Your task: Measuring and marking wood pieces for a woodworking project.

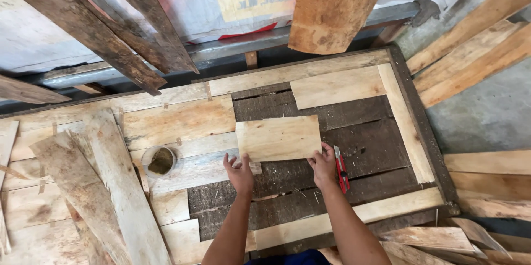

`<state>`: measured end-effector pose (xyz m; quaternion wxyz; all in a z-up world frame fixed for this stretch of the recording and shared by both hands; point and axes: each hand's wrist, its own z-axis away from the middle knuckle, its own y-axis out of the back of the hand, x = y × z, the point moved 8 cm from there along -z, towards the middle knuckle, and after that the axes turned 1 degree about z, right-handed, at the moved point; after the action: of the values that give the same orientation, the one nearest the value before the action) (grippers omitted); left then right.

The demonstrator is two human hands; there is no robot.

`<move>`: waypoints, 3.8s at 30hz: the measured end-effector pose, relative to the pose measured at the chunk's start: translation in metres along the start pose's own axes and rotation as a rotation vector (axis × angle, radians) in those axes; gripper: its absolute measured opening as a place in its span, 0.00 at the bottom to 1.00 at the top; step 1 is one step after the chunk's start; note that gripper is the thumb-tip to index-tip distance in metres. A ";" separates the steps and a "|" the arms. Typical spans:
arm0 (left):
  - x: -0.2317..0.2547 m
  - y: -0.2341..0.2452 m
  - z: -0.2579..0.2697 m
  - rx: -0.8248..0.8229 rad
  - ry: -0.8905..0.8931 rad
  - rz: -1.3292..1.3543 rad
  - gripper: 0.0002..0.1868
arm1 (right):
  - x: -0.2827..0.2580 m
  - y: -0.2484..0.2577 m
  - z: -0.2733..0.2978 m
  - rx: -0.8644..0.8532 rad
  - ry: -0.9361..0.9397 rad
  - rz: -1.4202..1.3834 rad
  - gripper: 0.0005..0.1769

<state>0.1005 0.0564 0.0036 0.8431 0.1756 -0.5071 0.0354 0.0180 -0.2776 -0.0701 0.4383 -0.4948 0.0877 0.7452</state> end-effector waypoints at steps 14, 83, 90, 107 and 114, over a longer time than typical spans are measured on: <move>-0.082 -0.087 -0.101 -0.234 0.341 0.688 0.09 | 0.039 -0.078 -0.099 0.022 -0.079 -0.023 0.18; -0.064 -0.119 -0.145 -0.159 0.444 0.488 0.14 | 0.014 -0.090 -0.135 0.210 0.008 0.303 0.08; -0.074 -0.122 -0.149 -0.162 0.443 0.520 0.15 | 0.000 -0.098 -0.122 0.256 -0.015 0.323 0.08; -0.071 -0.122 -0.148 -0.165 0.453 0.496 0.15 | 0.001 -0.098 -0.123 0.272 -0.013 0.336 0.07; -0.071 -0.121 -0.148 -0.158 0.450 0.479 0.14 | 0.013 -0.091 -0.135 0.255 0.001 0.278 0.07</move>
<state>0.2200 0.0009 -0.1520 0.9127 -0.0265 -0.3361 0.2309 0.1726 -0.2912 -0.1198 0.3902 -0.4187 0.2491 0.7813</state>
